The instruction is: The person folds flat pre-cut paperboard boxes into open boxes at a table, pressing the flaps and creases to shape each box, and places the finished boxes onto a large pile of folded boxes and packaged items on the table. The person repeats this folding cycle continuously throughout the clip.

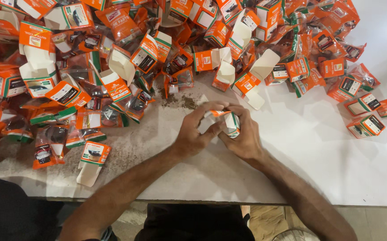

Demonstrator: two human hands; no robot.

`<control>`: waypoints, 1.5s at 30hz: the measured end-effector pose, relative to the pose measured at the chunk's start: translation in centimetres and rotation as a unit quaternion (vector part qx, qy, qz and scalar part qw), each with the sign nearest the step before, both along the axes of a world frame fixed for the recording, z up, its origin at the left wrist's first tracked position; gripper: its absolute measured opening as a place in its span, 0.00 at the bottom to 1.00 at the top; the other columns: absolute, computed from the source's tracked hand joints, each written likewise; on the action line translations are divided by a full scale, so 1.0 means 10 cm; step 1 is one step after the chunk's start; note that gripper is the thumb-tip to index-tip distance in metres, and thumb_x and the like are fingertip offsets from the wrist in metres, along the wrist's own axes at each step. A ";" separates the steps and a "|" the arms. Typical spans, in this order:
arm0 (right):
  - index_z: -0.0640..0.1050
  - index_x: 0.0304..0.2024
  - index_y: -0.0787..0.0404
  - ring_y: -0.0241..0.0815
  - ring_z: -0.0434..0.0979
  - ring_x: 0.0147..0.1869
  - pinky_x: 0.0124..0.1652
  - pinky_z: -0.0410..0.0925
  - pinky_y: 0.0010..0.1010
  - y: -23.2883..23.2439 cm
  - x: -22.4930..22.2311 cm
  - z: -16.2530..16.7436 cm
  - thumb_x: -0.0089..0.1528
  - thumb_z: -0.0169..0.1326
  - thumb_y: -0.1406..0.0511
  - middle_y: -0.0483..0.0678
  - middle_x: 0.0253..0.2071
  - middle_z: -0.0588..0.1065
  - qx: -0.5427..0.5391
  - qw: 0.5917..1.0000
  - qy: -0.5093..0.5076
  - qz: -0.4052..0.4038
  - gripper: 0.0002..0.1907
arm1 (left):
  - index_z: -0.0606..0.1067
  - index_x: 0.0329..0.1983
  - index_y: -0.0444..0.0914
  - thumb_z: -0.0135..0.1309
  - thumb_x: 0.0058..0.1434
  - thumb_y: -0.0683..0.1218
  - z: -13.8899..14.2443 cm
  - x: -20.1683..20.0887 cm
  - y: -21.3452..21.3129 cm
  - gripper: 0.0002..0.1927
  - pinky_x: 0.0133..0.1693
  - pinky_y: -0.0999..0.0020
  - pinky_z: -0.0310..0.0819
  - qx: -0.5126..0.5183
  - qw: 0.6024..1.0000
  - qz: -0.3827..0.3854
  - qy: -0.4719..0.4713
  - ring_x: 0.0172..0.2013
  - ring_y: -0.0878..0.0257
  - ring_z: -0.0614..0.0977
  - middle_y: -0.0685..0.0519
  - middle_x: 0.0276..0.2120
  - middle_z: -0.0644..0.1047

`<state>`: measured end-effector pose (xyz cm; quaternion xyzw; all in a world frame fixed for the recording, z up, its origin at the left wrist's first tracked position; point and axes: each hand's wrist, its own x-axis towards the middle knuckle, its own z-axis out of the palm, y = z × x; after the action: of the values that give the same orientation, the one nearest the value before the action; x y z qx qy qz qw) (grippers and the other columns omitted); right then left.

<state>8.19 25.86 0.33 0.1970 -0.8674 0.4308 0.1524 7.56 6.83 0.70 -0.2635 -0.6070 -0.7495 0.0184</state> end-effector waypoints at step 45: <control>0.42 0.74 0.63 0.49 0.82 0.44 0.43 0.74 0.37 -0.14 0.09 0.09 0.55 0.63 0.73 0.56 0.44 0.76 -0.061 0.996 -0.032 0.051 0.55 | 0.78 0.52 0.34 0.58 0.68 0.40 -0.09 0.05 0.02 0.11 0.62 0.61 0.77 -0.121 0.979 0.078 0.143 0.61 0.52 0.82 0.43 0.56 0.81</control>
<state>9.07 24.50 1.18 0.2169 -0.8329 0.4963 0.1141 8.02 7.01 -0.18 -0.3199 -0.7030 -0.6214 0.1316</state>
